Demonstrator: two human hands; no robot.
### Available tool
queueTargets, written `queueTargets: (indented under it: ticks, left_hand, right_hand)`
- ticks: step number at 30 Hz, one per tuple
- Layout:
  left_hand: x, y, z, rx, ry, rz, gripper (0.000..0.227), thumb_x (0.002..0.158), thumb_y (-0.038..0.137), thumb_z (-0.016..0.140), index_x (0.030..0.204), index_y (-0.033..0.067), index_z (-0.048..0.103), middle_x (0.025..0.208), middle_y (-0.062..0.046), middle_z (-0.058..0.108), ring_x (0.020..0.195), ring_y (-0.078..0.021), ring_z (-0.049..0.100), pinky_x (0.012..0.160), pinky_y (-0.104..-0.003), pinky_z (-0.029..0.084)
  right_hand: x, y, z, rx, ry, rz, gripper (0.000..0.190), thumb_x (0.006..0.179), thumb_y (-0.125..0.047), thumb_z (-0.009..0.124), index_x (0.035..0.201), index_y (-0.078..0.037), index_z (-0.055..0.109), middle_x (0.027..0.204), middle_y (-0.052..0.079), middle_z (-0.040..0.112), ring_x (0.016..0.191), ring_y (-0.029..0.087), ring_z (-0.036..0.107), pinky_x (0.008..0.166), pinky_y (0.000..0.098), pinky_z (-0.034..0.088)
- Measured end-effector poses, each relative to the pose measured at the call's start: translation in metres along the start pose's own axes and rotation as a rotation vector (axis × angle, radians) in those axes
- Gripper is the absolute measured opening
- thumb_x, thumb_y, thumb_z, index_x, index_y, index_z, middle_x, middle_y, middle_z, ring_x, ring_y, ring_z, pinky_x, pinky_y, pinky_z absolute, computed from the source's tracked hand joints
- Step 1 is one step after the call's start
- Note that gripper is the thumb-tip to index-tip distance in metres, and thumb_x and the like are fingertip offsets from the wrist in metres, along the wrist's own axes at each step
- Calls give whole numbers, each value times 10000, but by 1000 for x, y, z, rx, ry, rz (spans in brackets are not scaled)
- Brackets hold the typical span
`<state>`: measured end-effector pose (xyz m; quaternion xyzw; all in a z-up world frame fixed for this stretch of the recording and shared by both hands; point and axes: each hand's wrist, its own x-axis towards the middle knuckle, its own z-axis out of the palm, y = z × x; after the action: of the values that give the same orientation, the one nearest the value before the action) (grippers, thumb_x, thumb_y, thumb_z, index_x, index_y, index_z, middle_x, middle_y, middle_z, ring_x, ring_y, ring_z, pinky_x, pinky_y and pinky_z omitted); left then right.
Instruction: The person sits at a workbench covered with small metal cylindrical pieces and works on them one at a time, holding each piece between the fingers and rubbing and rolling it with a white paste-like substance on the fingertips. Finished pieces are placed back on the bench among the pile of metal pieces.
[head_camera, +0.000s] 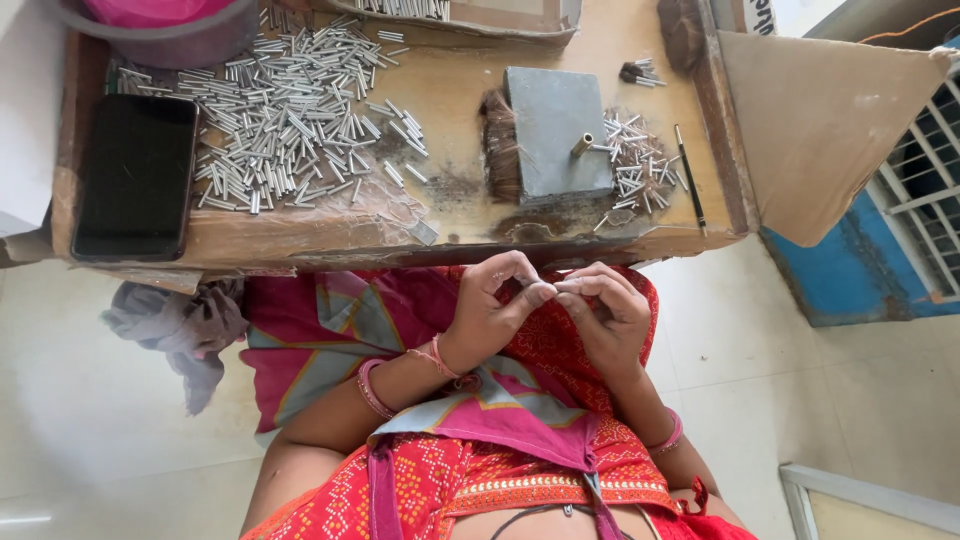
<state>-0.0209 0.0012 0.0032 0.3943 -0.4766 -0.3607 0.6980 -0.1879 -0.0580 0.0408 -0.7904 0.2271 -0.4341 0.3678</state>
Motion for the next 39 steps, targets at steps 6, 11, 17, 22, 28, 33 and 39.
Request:
queueTargets:
  ticks: [6, 11, 17, 22, 28, 33, 39]
  left_hand:
    - [1, 1, 2, -29, 5, -33, 123, 928, -3, 753, 889, 12, 638, 818, 2, 663, 806, -43, 592, 742, -225, 508]
    - [2, -3, 3, -67, 17, -64, 116, 930, -14, 749, 889, 13, 644, 825, -3, 676, 805, -43, 602, 743, -223, 512]
    - [2, -7, 5, -60, 16, -64, 110, 936, -1, 754, 895, 15, 652, 831, -4, 684, 808, -46, 616, 749, -224, 520]
    - [2, -15, 5, -77, 17, -74, 109, 941, 9, 755, 897, 16, 655, 837, -3, 684, 811, -47, 616, 752, -224, 515]
    - [3, -27, 1, -120, 34, -140, 109, 954, 15, 748, 900, 20, 654, 834, 0, 674, 799, -40, 596, 736, -221, 502]
    - [6, -28, 1, -94, 26, -153, 110, 953, 36, 748, 908, 23, 648, 842, -2, 693, 812, -44, 626, 751, -223, 527]
    - [5, -31, -1, 46, 20, -115, 133, 923, 51, 783, 903, 16, 656, 837, -20, 708, 815, -46, 627, 759, -230, 532]
  right_hand:
    - [-6, 8, 2, 114, 21, 115, 121, 931, 40, 727, 1046, 31, 692, 1039, 102, 680, 953, 148, 659, 829, 242, 538]
    - [-7, 12, 1, 171, 39, 156, 111, 953, 43, 705, 1061, 39, 681, 1075, 87, 658, 967, 119, 651, 839, 230, 545]
    - [-7, 16, -1, 182, 26, 172, 69, 958, 58, 696, 1024, 39, 692, 1028, 87, 673, 922, 113, 655, 809, 225, 548]
    - [-7, 21, -2, 176, 16, 169, 49, 953, 60, 704, 996, 37, 694, 984, 84, 687, 884, 107, 654, 781, 222, 538]
    - [-11, 36, 2, 208, -20, 227, 48, 952, 51, 704, 999, 42, 695, 961, 79, 687, 860, 108, 651, 768, 220, 539]
    - [-16, 56, 4, 311, -13, 281, 53, 979, 45, 684, 1027, 42, 662, 981, 74, 692, 892, 106, 667, 795, 226, 556]
    - [-26, 87, 3, 260, -26, 278, 96, 965, 44, 701, 1044, 53, 647, 1020, 93, 705, 933, 121, 668, 826, 240, 555]
